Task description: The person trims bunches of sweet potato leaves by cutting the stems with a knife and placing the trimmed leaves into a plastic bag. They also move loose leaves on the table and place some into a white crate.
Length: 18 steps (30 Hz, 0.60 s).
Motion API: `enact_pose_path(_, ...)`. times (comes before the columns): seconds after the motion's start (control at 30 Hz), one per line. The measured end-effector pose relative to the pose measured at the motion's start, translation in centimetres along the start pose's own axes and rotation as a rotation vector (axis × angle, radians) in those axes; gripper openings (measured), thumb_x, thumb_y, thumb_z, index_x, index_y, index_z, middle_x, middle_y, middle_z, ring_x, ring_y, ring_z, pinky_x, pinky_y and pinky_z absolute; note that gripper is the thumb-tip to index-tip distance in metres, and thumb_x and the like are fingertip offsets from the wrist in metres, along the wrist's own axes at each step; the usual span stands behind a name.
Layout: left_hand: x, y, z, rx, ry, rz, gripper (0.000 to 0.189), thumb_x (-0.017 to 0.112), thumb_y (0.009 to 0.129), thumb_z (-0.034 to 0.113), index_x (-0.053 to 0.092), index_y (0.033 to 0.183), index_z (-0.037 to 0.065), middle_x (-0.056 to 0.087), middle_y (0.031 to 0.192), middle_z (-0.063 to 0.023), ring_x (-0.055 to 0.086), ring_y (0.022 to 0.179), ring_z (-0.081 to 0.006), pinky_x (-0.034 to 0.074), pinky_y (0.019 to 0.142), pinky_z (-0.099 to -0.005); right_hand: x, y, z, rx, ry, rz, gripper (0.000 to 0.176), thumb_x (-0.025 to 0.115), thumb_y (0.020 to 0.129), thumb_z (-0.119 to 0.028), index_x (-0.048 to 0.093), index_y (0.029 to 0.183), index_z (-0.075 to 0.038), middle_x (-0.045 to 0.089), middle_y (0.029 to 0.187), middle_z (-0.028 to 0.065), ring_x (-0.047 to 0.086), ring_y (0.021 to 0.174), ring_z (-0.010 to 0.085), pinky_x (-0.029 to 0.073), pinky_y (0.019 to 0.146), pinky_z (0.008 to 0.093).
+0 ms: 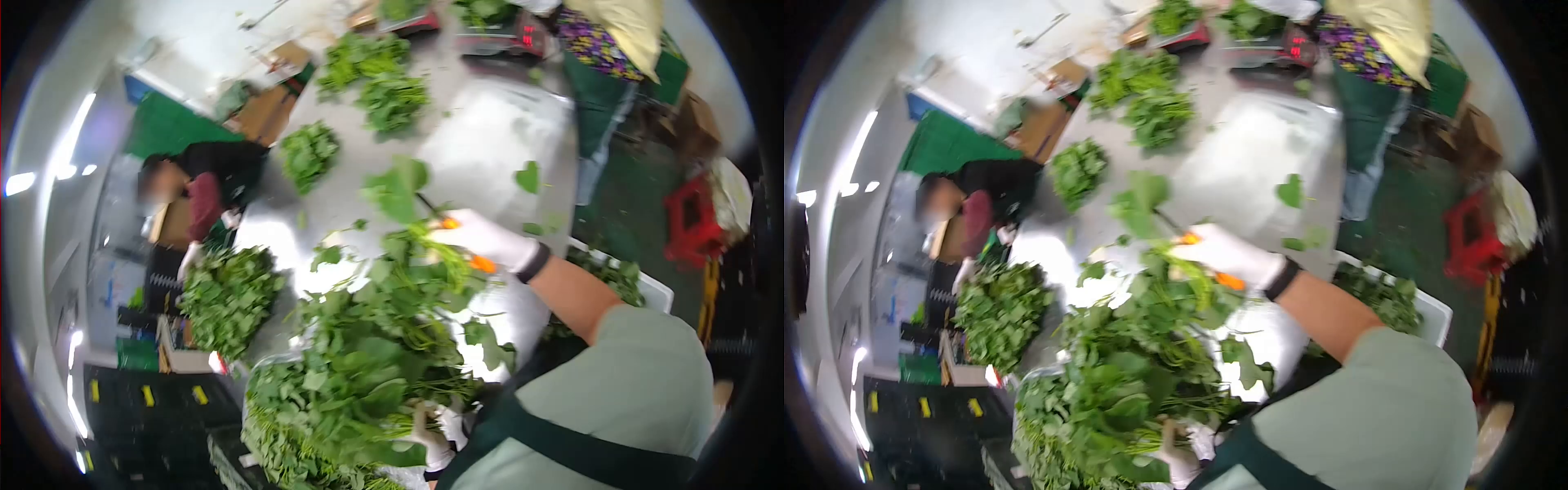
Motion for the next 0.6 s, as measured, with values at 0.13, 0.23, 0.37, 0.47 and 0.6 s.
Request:
enact_pose_path(0.13,1.5,1.3,4.0,-0.264,-0.663,0.105,0.024,0.054,0.085,0.003,0.048,0.108,0.0,0.049,0.068,-0.0041,0.047,0.062,-0.0142,0.045,0.065,-0.0303,1.1,-0.9,-2.2,-0.116,0.121,-0.127,0.028,0.05,0.093,-0.02,0.059,0.108,0.001,0.069,0.086,0.0066,0.054,0.066,0.004,0.042,0.057,0.0192)
enact_pose_path(0.23,1.5,1.4,5.2,-0.331,-0.7,0.055,0.02,0.053,0.091,0.009,0.048,0.108,0.001,0.05,0.075,-0.0037,0.048,0.068,-0.0138,0.044,0.069,-0.0297,1.5,-1.5,-2.3,-0.078,0.165,-0.199,0.028,0.05,0.092,-0.019,0.057,0.11,0.001,0.07,0.088,0.0071,0.055,0.072,0.0043,0.043,0.06,0.0198)
enact_pose_path(0.37,2.9,3.1,6.9,-0.379,-0.895,-0.052,0.02,0.049,0.097,0.015,0.05,0.114,0.004,0.052,0.087,-0.0012,0.047,0.074,-0.011,0.04,0.076,-0.0282,2.6,-3.1,-3.4,-0.013,0.136,-0.231,0.025,0.052,0.091,-0.019,0.06,0.104,0.001,0.07,0.088,0.0075,0.054,0.067,0.0042,0.043,0.058,0.0201)
enact_pose_path(0.47,5.3,4.0,9.1,-0.438,-0.951,-0.165,0.024,0.053,0.096,0.022,0.052,0.113,0.004,0.057,0.097,-0.0026,0.049,0.076,-0.0101,0.042,0.074,-0.0259,4.4,-4.3,-4.3,-0.064,0.111,-0.265,0.021,0.053,0.091,-0.02,0.06,0.1,-0.002,0.07,0.085,0.0052,0.049,0.056,0.0024,0.04,0.049,0.0187)
enact_pose_path(0.6,8.5,3.3,10.4,-0.565,-1.005,-0.339,0.023,0.053,0.096,0.024,0.053,0.111,0.006,0.059,0.105,-0.0068,0.053,0.085,-0.0132,0.047,0.074,-0.0262,6.6,-4.7,-3.4,-0.063,0.086,-0.296,0.018,0.057,0.091,-0.021,0.059,0.096,-0.004,0.07,0.083,0.0037,0.044,0.05,0.0013,0.037,0.044,0.0177)
Point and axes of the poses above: each hand's wrist, its own y-axis towards the middle knuckle, its own x-axis out of the palm, z = x × y, the point moved 4 cm from there along y, towards the middle knuckle
